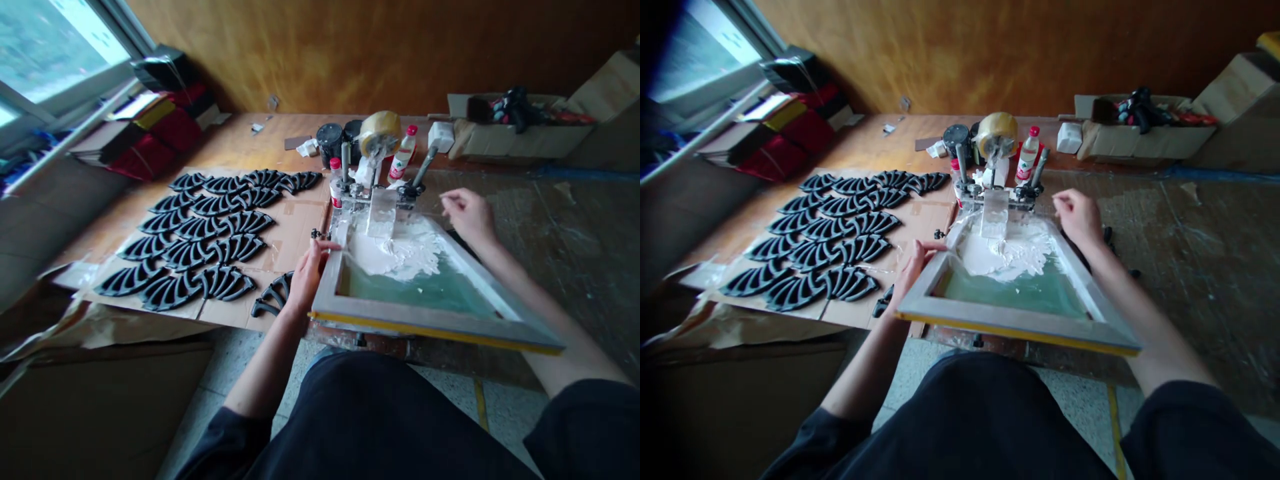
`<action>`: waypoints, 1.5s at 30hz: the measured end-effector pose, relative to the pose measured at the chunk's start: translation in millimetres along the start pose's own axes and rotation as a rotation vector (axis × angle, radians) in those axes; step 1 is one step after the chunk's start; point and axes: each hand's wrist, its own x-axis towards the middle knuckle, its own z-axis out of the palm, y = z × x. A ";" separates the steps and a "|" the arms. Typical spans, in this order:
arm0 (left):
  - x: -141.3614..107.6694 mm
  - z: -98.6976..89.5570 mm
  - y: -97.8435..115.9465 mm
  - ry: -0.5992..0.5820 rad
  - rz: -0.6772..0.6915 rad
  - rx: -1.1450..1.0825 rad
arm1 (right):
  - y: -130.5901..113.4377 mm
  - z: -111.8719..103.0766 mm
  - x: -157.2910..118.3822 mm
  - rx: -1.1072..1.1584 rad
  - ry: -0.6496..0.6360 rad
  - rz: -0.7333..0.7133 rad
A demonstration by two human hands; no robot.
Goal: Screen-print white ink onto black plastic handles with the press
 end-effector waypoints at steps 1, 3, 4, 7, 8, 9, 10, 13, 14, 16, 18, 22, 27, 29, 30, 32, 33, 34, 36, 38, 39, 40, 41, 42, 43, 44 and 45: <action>6.3 4.6 10.6 0.010 0.061 -0.041 | 14.6 -1.6 -6.4 -0.011 0.000 0.056; 20.7 13.0 27.5 0.029 0.187 -0.082 | 31.6 8.0 -30.1 -0.039 -0.076 0.106; 27.6 16.6 33.7 0.032 0.235 -0.079 | 33.1 18.7 -46.3 -0.039 -0.135 0.107; 40.3 24.2 41.1 0.018 0.281 -0.040 | 15.9 60.8 -99.3 -0.050 -0.317 -0.036; 40.2 25.4 39.1 0.029 0.279 -0.042 | 6.7 73.6 -113.8 -0.083 -0.374 -0.110; 37.4 26.1 34.4 0.050 0.272 -0.053 | -2.3 83.9 -125.0 -0.129 -0.423 -0.177; 31.9 26.1 27.0 0.069 0.250 -0.065 | -10.4 91.0 -132.5 -0.184 -0.465 -0.221; 1.9 24.3 -9.4 -0.045 0.001 -0.031 | -30.7 95.4 -138.1 -0.286 -0.545 -0.202; -10.6 23.9 -24.5 -0.132 -0.131 -0.005 | -38.5 94.1 -137.7 -0.283 -0.545 -0.187; -34.0 23.5 -54.7 -0.245 -0.357 -0.008 | -60.2 93.9 -139.8 -0.228 -0.499 -0.222; -50.3 20.6 -79.7 -0.147 -0.414 -0.111 | -91.5 100.9 -149.9 -0.148 -0.447 -0.334; -61.0 -16.9 -108.8 0.329 -0.312 -0.167 | -162.3 134.9 -181.1 0.001 -0.532 -0.619; -76.4 -116.4 -144.6 0.648 -0.403 -0.014 | -203.9 195.2 -174.0 0.120 -0.738 -0.734; -84.2 -149.0 -163.3 0.730 -0.521 0.053 | -204.7 221.7 -159.5 0.010 -0.763 -0.688; -86.7 -160.7 -171.6 0.743 -0.576 0.100 | -203.8 234.5 -153.1 -0.054 -0.782 -0.660; -87.9 -174.4 -183.3 0.697 -0.680 0.250 | -201.8 256.9 -144.6 -0.147 -0.842 -0.603; -86.4 -177.5 -186.2 0.654 -0.721 0.335 | -201.4 265.9 -142.7 -0.166 -0.877 -0.574; -83.7 -179.0 -187.3 0.611 -0.751 0.415 | -201.4 273.3 -142.1 -0.166 -0.909 -0.547; -74.6 -180.2 -185.3 0.546 -0.786 0.522 | -202.4 283.1 -143.5 -0.134 -0.951 -0.504; -61.7 -183.3 -180.5 0.511 -0.790 0.555 | -203.3 287.7 -145.4 -0.098 -0.952 -0.475; -54.1 -186.3 -177.8 0.499 -0.787 0.575 | -203.1 288.8 -145.6 -0.086 -0.944 -0.461; -46.1 -190.4 -175.2 0.488 -0.781 0.597 | -202.4 289.3 -145.3 -0.076 -0.935 -0.445; -38.1 -195.3 -172.6 0.474 -0.773 0.618 | -201.0 289.7 -144.5 -0.063 -0.926 -0.428; -30.5 -200.6 -170.0 0.457 -0.765 0.636 | -199.2 289.9 -143.3 -0.047 -0.919 -0.412; -23.9 -206.0 -167.4 0.435 -0.758 0.649 | -197.1 290.0 -142.0 -0.027 -0.914 -0.398; -18.7 -210.8 -164.8 0.415 -0.754 0.660 | -194.8 290.1 -140.7 -0.006 -0.911 -0.387; -15.5 -214.6 -162.3 0.400 -0.753 0.673 | -192.4 290.1 -139.7 0.013 -0.910 -0.379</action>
